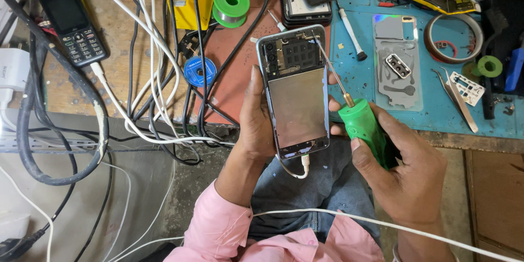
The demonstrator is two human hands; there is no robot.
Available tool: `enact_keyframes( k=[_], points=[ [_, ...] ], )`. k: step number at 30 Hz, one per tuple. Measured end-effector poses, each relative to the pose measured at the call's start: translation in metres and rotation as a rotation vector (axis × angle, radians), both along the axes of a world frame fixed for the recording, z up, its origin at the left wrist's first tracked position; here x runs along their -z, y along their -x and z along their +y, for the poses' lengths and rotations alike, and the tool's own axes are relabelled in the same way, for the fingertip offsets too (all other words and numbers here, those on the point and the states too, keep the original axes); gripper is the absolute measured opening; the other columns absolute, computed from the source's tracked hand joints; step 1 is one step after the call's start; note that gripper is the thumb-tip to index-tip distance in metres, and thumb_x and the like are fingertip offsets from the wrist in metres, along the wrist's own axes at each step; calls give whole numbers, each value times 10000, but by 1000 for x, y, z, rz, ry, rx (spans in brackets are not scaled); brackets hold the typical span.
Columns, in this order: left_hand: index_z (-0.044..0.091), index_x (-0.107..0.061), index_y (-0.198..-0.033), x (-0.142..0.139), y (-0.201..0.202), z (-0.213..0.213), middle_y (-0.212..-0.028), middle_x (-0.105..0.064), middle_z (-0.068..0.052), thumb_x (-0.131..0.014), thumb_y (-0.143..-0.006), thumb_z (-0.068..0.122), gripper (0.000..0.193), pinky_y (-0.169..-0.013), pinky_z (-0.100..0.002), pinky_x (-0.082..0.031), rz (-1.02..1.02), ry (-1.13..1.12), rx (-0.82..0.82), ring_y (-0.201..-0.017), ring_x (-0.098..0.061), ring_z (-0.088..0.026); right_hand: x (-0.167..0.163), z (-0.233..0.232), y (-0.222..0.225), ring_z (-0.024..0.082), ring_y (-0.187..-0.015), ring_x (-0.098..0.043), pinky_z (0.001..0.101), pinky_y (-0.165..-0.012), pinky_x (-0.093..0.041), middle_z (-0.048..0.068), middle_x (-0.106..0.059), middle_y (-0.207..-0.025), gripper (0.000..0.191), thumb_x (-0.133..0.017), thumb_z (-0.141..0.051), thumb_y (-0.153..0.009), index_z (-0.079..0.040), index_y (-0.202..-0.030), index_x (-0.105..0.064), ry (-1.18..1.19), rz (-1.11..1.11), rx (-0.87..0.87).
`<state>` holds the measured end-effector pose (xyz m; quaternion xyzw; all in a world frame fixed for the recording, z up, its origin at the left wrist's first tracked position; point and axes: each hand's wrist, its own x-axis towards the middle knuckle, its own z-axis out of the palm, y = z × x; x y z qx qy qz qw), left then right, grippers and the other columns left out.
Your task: The person works at a cluttered repair bench on a smartphone with its back cover removed. They cut and peel adhesive with a blade, grip a component with pliers, pry along the screen edge with a green pry tool, then pick up a glue tube and open it.
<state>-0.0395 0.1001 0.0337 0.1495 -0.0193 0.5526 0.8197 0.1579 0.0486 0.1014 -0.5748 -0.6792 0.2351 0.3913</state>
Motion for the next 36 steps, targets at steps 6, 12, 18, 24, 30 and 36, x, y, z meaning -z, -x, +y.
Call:
enact_keyframes(
  k=[6,12,18,24,30,36],
  points=[
    [-6,-408,-1563,2,1,0,-1413,-558,-244,-344,-1090,711,861,-963,-569,-578,22,-10,9,-1134,-666,-321,0,-1,-6,94,-748,-634,251,-668,-492,84,-728,-892,549,-783,-283,-904,-48,-1387,-671,2,-56,31],
    [-33,-401,-1566,3,1,0,-1408,-556,-267,-354,-1079,729,906,-926,-555,-589,153,-17,-41,-1115,-666,-320,4,-2,-15,112,-738,-623,262,-682,-486,108,-722,-914,553,-807,-298,-902,-49,-1379,-680,-43,-120,61],
    [-11,-389,-1568,7,5,3,-1395,-559,-255,-355,-1052,735,908,-902,-556,-602,113,-31,62,-1097,-676,-332,-3,5,-27,161,-808,-686,297,-710,-531,158,-733,-1031,535,-810,-227,-865,-20,-1342,-682,-84,-196,51],
    [-13,-381,-1574,8,9,5,-1349,-573,-276,-389,-1078,715,880,-849,-576,-598,92,-31,211,-1056,-686,-360,-18,18,-44,317,-963,-717,381,-859,-577,227,-712,-1150,520,-851,-98,-851,33,-1328,-694,-348,-534,-5],
    [6,-403,-1573,4,13,4,-1342,-593,-282,-390,-1086,686,837,-841,-555,-601,76,23,350,-1030,-690,-375,-33,33,-55,363,-1003,-701,404,-849,-580,259,-689,-1193,551,-882,-50,-809,82,-1301,-672,-446,-568,-137],
    [-8,-423,-1552,-1,12,2,-1317,-605,-293,-389,-1113,661,801,-819,-528,-597,198,-14,316,-1012,-687,-369,-40,44,-54,381,-977,-709,415,-832,-587,273,-693,-1152,545,-887,-27,-757,110,-1241,-678,-491,-623,-192]
  ],
)
